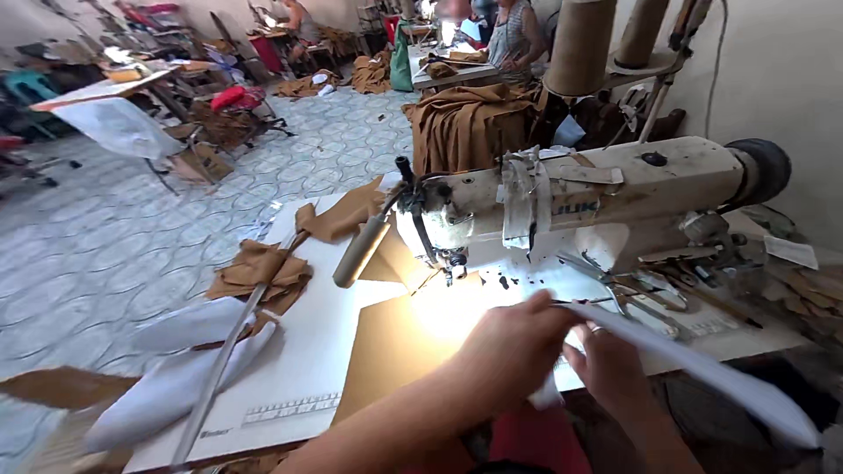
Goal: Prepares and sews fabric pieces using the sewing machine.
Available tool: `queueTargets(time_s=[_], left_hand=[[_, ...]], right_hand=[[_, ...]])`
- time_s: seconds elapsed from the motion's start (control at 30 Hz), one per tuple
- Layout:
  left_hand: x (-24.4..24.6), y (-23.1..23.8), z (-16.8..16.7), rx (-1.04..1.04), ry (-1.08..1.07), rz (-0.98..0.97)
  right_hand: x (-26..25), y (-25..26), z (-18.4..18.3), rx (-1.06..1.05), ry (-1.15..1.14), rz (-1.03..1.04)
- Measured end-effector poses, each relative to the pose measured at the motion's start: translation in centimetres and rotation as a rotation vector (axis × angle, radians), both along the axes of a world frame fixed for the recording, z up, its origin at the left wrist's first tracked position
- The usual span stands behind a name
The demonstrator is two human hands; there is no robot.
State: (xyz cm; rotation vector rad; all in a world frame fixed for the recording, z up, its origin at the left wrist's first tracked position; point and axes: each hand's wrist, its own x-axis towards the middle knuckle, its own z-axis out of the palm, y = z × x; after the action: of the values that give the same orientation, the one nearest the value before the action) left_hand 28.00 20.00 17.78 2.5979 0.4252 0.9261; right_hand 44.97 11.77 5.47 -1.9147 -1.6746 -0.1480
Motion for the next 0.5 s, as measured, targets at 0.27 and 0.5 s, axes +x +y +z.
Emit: queueTargets(time_s=[0.27,0.5], left_hand=[[-15.1,-1.5,-7.7,-0.924,0.424,0.391],[-14.5,6.7,-7.1,-0.454,0.459,0.674]], right_hand=[[-0.6,3.2,0.3,0.142,0.016,0.134],[-7.9,5.9,0.3,-0.209,-0.004,0.54]])
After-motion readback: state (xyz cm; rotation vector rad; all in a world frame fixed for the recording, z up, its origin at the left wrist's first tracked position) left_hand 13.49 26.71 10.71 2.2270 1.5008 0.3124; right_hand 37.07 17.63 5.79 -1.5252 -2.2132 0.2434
